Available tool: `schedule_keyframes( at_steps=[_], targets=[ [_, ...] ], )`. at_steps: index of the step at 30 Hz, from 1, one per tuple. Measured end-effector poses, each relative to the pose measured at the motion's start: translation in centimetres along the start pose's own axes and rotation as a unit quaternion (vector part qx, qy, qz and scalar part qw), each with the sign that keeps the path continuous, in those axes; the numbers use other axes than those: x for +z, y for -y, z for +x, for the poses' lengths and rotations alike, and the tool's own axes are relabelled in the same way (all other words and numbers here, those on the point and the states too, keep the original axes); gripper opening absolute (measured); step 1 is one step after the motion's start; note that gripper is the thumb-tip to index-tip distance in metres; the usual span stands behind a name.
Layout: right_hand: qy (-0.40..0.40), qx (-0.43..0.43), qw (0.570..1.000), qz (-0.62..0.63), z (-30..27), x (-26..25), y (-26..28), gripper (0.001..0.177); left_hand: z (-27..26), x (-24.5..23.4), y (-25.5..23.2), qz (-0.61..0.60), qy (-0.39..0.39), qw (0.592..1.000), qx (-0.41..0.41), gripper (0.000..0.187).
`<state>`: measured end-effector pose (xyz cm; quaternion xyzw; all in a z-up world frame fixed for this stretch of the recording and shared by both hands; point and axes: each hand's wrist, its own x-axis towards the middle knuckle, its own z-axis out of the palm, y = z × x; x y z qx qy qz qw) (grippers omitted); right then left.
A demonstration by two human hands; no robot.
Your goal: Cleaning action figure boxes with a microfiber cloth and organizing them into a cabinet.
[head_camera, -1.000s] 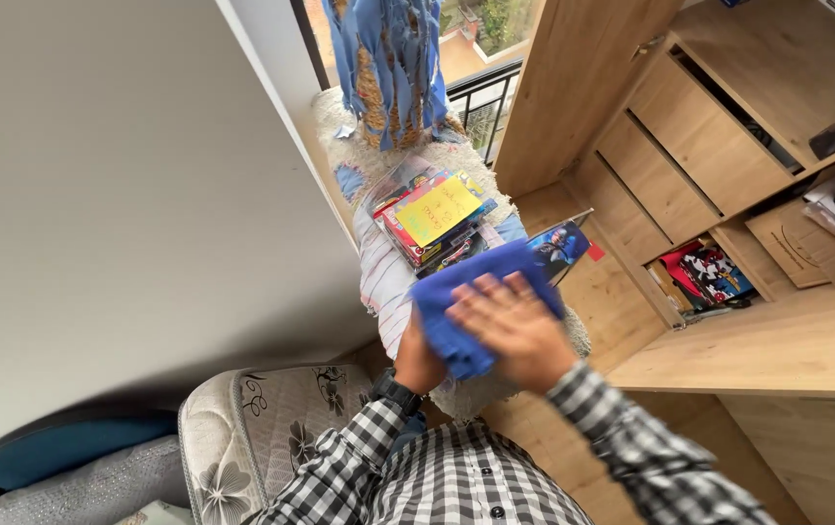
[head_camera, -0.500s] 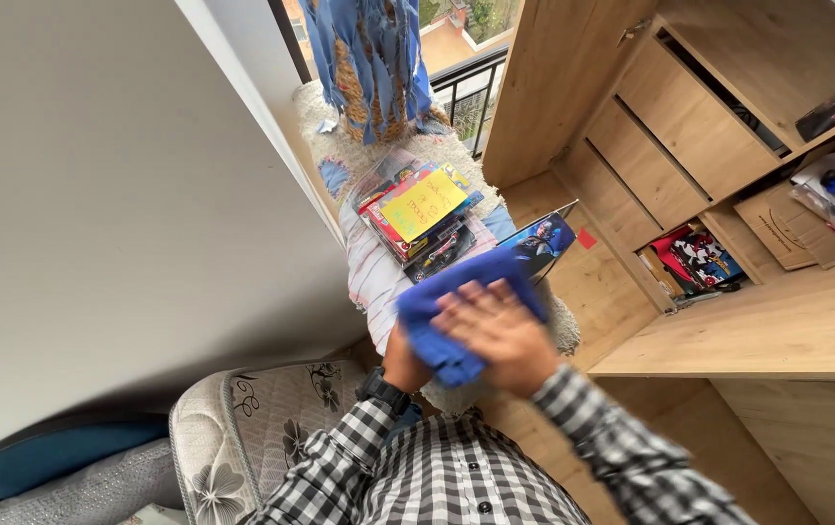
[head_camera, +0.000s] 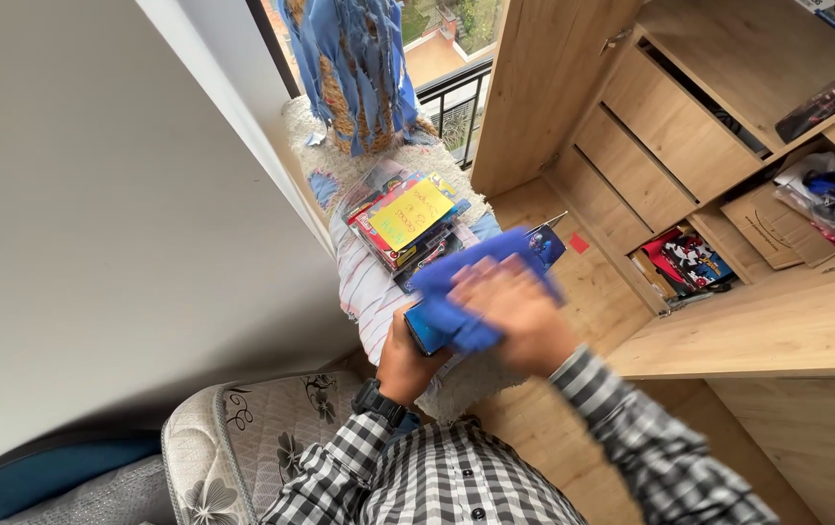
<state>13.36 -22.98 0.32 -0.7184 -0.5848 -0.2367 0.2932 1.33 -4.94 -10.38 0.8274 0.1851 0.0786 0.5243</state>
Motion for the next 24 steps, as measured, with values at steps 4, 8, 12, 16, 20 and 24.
schedule_keyframes(
  at_steps=[4, 8, 12, 16, 20, 24],
  targets=[
    [-0.02, 0.079, 0.992, -0.098, -2.4, -1.4, -5.9, 0.044, -0.1, 0.0, -1.2, 0.01, -0.014, 1.0, 0.015, 0.087],
    [-0.073, 0.138, 0.98, -0.124, 0.2, 0.8, -1.8, 0.043, 0.3, 0.4, 0.9, 0.005, -0.007, 1.0, -0.012, 0.085],
    [-0.043, 0.08, 0.995, -0.034, 0.6, 4.3, 5.5, 0.039, 0.1, 0.5, 0.6, 0.004, -0.009, 1.0, -0.018, 0.087],
    [0.002, 0.023, 1.0, 0.015, 0.7, 1.6, 4.2, 0.053, 0.4, 0.3, -0.2, 0.008, -0.005, 1.0, -0.02, 0.09],
    [-0.02, 0.102, 0.991, -0.085, -3.1, 0.0, -2.9, 0.064, 0.7, 0.1, -0.6, 0.013, -0.001, 1.0, -0.021, 0.094],
    [-0.056, 0.128, 0.988, -0.066, 0.3, 2.4, 2.8, 0.051, 0.6, 0.2, 0.6, -0.002, 0.012, 0.999, -0.047, 0.09]
  ],
)
